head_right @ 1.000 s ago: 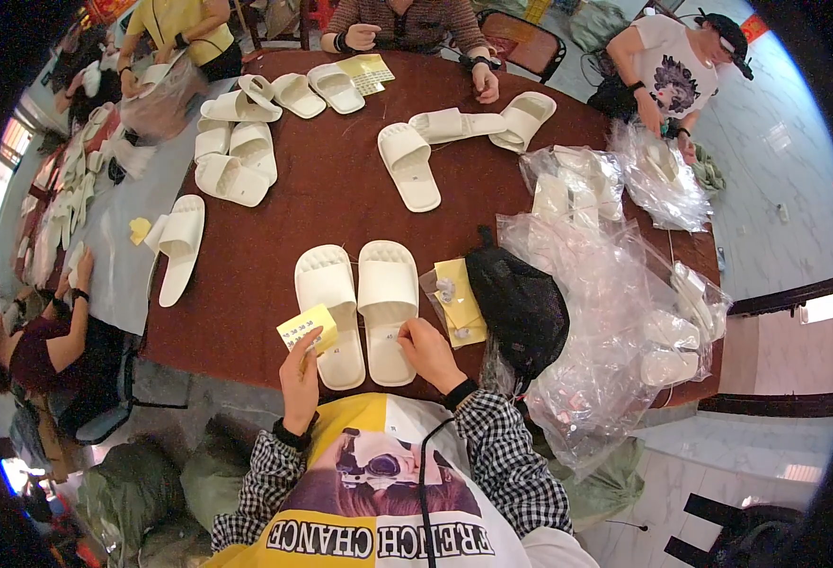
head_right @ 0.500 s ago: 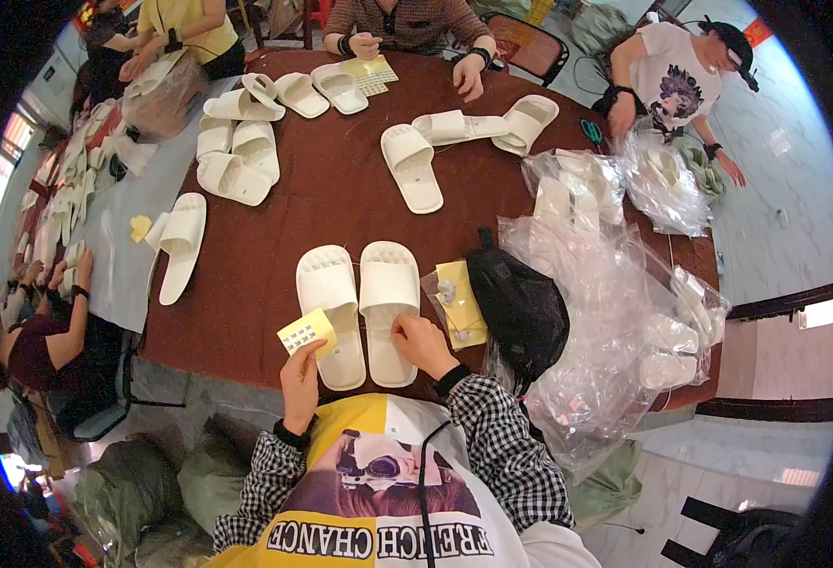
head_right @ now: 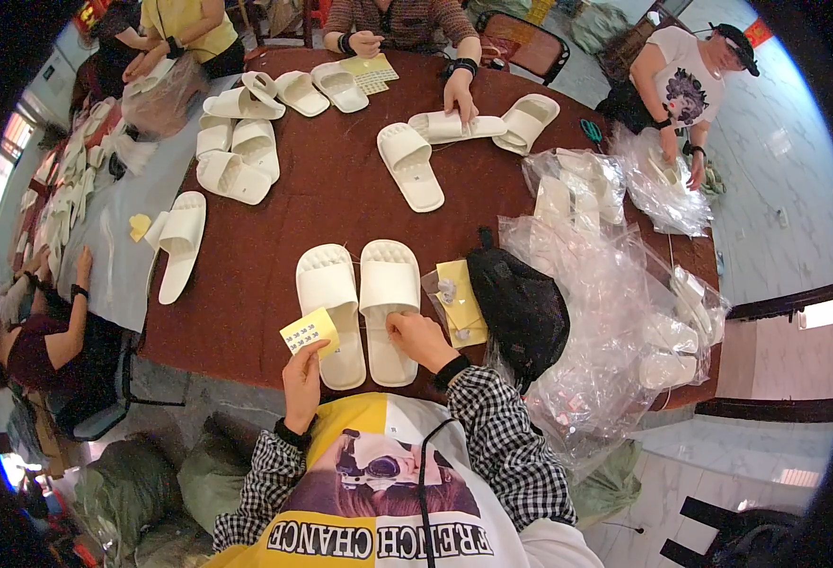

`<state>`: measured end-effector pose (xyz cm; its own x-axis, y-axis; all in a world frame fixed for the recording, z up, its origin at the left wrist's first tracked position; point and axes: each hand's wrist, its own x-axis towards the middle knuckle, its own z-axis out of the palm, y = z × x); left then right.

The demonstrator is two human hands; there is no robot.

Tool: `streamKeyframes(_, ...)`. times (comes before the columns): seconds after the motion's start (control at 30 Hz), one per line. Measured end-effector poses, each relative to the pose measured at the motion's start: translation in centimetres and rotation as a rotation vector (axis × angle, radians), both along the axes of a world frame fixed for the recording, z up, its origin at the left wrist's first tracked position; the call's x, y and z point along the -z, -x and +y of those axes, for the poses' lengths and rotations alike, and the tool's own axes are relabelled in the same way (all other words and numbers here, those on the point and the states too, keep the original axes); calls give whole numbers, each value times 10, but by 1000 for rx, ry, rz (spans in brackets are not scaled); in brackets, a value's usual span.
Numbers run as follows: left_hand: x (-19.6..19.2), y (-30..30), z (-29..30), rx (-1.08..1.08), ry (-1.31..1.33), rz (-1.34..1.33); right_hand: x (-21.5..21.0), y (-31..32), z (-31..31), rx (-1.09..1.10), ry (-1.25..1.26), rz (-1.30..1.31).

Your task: Tagging footwear with size/price stickers and placing them into plastic packaging.

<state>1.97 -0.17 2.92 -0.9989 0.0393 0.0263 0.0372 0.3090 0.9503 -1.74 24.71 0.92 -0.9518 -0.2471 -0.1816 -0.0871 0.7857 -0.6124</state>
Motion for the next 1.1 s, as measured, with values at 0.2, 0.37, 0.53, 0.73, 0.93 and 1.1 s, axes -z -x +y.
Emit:
streamKeyframes(0.2,1,0,1,-1,-11,15,6,-3,-4,47,-45,-10)
streamKeyframes(0.37,1,0,0,4,-5,-2,6,-8,-12,145,-119,16)
streamKeyframes(0.53,3,0,0,4,5,20,8,-11,-17,181,-124,36)
streamKeyframes(0.73,4,0,0,8,5,16,9,-14,-19,242,-82,46)
streamKeyframes(0.93,7,-1,-1,11,9,-8,6,-17,-18,340,55,-13)
streamKeyframes(1.1,1,0,0,12,11,-29,14,-25,-18,407,164,52)
